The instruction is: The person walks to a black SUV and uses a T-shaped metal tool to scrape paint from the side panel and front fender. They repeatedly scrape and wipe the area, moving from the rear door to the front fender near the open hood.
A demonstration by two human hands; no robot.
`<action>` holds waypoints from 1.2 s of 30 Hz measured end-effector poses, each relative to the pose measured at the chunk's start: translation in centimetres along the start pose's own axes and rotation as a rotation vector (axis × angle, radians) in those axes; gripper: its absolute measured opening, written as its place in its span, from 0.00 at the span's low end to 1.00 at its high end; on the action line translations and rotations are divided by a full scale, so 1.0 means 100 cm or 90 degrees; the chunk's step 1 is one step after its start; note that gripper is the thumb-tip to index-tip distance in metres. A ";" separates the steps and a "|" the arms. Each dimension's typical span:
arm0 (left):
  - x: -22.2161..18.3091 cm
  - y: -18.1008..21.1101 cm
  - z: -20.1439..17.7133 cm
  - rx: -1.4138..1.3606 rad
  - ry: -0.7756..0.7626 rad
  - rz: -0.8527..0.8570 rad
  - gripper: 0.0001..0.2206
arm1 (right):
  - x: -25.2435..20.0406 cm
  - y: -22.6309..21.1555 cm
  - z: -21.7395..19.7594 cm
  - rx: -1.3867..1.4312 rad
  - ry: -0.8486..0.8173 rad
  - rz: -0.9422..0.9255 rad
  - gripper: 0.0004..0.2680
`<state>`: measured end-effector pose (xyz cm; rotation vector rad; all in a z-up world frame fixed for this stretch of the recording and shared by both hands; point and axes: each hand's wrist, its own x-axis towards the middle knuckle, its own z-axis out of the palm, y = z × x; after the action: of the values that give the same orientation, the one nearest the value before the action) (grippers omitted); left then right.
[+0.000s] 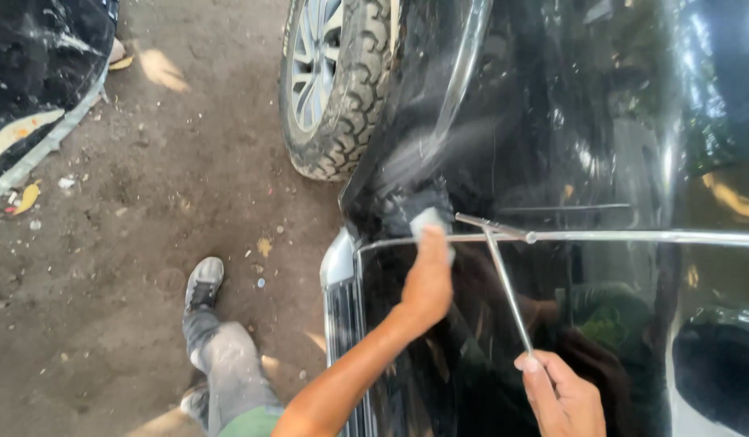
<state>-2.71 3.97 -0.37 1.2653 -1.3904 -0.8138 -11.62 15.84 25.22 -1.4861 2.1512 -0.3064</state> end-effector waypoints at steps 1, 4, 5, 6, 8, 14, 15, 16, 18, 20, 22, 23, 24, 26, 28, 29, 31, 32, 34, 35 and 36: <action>-0.007 0.011 -0.016 -0.003 -0.012 -0.014 0.33 | -0.007 -0.003 -0.001 -0.004 -0.008 0.016 0.09; 0.006 -0.010 -0.032 -0.138 0.015 -0.011 0.33 | -0.003 -0.008 0.000 0.011 0.020 -0.032 0.09; 0.000 -0.043 -0.016 -0.109 -0.001 -0.091 0.31 | -0.005 -0.004 -0.002 -0.011 0.014 -0.022 0.09; -0.005 -0.076 0.000 -0.081 -0.017 -0.170 0.30 | -0.008 0.001 -0.004 -0.033 0.007 -0.012 0.09; -0.007 -0.102 0.014 -0.079 -0.101 -0.279 0.31 | -0.014 -0.003 -0.001 -0.032 0.010 -0.024 0.09; 0.000 -0.081 0.009 -0.060 -0.105 -0.266 0.40 | -0.003 0.008 -0.003 -0.045 0.005 -0.008 0.09; 0.004 -0.082 -0.001 -0.078 -0.102 -0.276 0.41 | -0.003 0.006 -0.002 -0.047 0.008 -0.021 0.08; 0.001 -0.100 0.015 -0.078 -0.103 -0.275 0.41 | -0.006 0.008 -0.002 -0.046 0.009 -0.020 0.08; 0.012 -0.140 0.040 -0.076 -0.147 -0.380 0.41 | 0.000 0.008 -0.001 -0.015 0.014 0.007 0.08; 0.020 -0.092 0.013 -0.085 -0.121 -0.329 0.42 | 0.003 0.018 -0.001 0.002 0.012 0.023 0.07; 0.030 -0.079 0.005 -0.093 -0.092 -0.282 0.42 | 0.012 0.026 0.000 0.018 0.006 0.037 0.06; 0.020 -0.083 0.010 -0.109 -0.059 -0.239 0.42 | 0.006 0.030 -0.003 0.001 0.004 0.043 0.06; 0.009 -0.086 0.015 -0.125 -0.026 -0.197 0.42 | -0.001 0.034 -0.007 -0.017 0.002 0.050 0.06; 0.007 -0.148 0.050 -0.103 -0.020 -0.208 0.41 | 0.006 0.040 -0.003 0.005 0.000 0.037 0.06; 0.019 -0.143 0.042 -0.088 -0.010 -0.222 0.41 | 0.013 0.048 -0.005 0.017 -0.001 0.022 0.07; 0.026 -0.111 0.015 -0.118 -0.067 -0.292 0.41 | 0.015 0.056 -0.004 0.016 0.014 0.014 0.07; 0.038 -0.079 -0.013 -0.151 -0.127 -0.364 0.41 | 0.018 0.057 -0.003 0.011 0.025 0.008 0.08; 0.041 -0.078 -0.013 -0.152 -0.092 -0.326 0.40 | 0.019 0.050 -0.003 -0.028 0.019 -0.002 0.08; -0.003 -0.106 0.025 -0.160 -0.078 -0.305 0.40 | -0.004 0.040 -0.011 -0.074 0.007 0.015 0.08; -0.006 -0.148 0.052 -0.134 -0.063 -0.282 0.39 | 0.003 0.032 -0.007 -0.060 0.001 0.001 0.08; 0.002 -0.186 0.077 -0.107 -0.047 -0.259 0.38 | 0.010 0.023 -0.004 -0.046 -0.006 -0.014 0.08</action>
<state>-5.28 -1.40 -19.62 1.4161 -1.1066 -1.2389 -13.97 15.78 24.29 -1.5487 2.1611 -0.2313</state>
